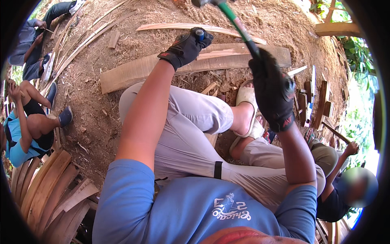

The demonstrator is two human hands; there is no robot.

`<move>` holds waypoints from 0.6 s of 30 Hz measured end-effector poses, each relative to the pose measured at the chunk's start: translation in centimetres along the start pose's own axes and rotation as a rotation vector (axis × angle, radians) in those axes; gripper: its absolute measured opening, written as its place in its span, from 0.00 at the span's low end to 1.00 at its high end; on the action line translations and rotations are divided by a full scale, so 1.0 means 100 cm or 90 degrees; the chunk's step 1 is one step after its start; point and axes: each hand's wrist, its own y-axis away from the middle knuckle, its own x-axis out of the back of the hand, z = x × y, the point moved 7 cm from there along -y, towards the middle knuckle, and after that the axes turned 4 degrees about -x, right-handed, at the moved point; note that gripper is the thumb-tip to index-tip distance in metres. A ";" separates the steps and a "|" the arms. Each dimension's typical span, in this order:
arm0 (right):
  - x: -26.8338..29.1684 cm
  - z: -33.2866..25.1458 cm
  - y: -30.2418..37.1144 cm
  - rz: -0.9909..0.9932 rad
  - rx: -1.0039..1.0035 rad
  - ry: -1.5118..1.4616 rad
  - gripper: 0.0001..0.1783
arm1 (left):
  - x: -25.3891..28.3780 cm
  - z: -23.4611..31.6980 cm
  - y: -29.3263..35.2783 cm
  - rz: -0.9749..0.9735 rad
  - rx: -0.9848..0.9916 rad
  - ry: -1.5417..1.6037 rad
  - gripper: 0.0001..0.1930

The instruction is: The person sits on the ground and uses a chisel and hammer to carve a small piece of wood. They repeatedly position the chisel and strike it with the hammer to shape the wood, occasionally inspecting the progress.

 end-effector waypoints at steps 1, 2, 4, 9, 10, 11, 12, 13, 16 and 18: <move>0.014 -0.017 0.000 0.080 0.076 0.035 0.18 | 0.000 0.004 -0.002 -0.018 -0.013 -0.005 0.06; 0.014 -0.015 0.003 0.099 0.078 0.014 0.18 | 0.000 0.008 -0.003 -0.035 -0.025 -0.010 0.07; -0.006 0.002 0.018 0.068 0.094 0.059 0.18 | -0.002 0.010 -0.005 -0.018 -0.052 0.025 0.06; -0.023 0.016 0.017 -0.052 0.050 0.123 0.16 | 0.003 0.022 -0.004 0.015 0.022 -0.130 0.09; -0.014 0.002 0.012 -0.012 0.070 0.067 0.16 | 0.005 0.007 -0.004 0.025 0.014 -0.070 0.07; 0.002 -0.015 0.007 0.029 0.080 0.019 0.16 | 0.000 -0.002 -0.001 0.028 0.002 -0.003 0.05; 0.015 -0.022 0.000 0.046 0.058 -0.053 0.17 | -0.001 0.011 -0.001 0.000 0.033 -0.061 0.02; 0.026 -0.036 -0.002 0.060 0.113 -0.009 0.15 | -0.001 0.007 -0.001 0.004 0.016 -0.034 0.03; 0.022 -0.027 -0.011 -0.069 -0.061 -0.150 0.12 | 0.001 0.000 -0.002 0.010 -0.008 -0.024 0.05; 0.011 -0.009 -0.015 -0.191 -0.203 -0.342 0.13 | -0.002 0.002 -0.007 0.004 -0.003 0.000 0.05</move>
